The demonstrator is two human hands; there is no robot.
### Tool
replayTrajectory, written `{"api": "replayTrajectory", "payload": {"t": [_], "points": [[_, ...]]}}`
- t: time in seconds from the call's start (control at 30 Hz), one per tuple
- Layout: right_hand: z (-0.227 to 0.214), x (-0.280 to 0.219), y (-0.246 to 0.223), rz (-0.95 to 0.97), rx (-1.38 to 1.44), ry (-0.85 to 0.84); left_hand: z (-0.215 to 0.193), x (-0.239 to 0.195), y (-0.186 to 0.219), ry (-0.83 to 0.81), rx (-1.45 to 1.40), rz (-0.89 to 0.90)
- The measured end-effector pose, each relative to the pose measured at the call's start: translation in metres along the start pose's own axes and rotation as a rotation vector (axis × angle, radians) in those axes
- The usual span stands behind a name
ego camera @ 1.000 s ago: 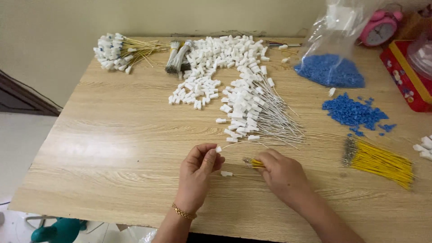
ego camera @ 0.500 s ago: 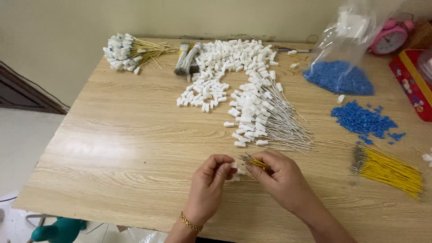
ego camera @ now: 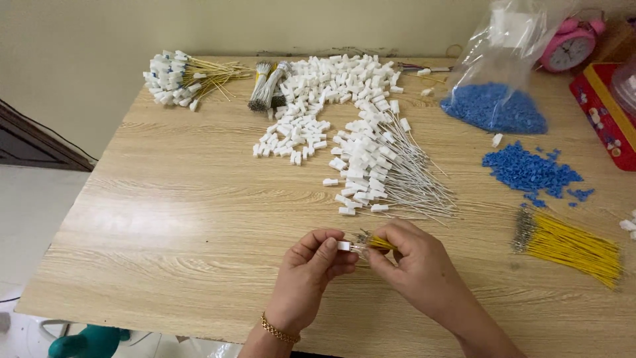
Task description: The person assembles small craft items by inserting thin sticks into white cylindrical pieces. They handle bundles of sticks and individual white pieces, repeatedly picking up a piece and inserting a stick into it. The assembled items are placed on the table alongside other materials.
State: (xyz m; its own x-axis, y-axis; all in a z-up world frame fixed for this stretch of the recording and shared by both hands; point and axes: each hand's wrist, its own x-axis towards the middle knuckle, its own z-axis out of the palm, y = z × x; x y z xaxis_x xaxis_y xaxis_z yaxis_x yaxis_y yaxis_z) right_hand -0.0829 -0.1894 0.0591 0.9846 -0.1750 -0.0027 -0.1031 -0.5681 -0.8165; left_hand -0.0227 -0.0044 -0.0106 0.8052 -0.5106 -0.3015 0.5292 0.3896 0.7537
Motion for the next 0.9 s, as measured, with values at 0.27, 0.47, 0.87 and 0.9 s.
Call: {"api": "replayTrajectory", "payload": {"t": [0.27,0.47,0.87,0.9], "points": [[0.003,-0.001,0.019,-0.072,0.083,-0.037,0.0,0.004,-0.007,-0.07,0.205,0.095],[0.005,-0.002,0.024,-0.048,0.122,-0.048,0.002,0.005,-0.006,-0.036,0.114,0.033],[0.008,-0.002,0.044,-0.065,0.036,-0.045,0.006,0.012,-0.019,-0.036,0.192,0.045],[0.008,-0.002,0.045,-0.061,0.032,-0.065,0.005,0.012,-0.02,-0.033,0.214,0.057]]}}
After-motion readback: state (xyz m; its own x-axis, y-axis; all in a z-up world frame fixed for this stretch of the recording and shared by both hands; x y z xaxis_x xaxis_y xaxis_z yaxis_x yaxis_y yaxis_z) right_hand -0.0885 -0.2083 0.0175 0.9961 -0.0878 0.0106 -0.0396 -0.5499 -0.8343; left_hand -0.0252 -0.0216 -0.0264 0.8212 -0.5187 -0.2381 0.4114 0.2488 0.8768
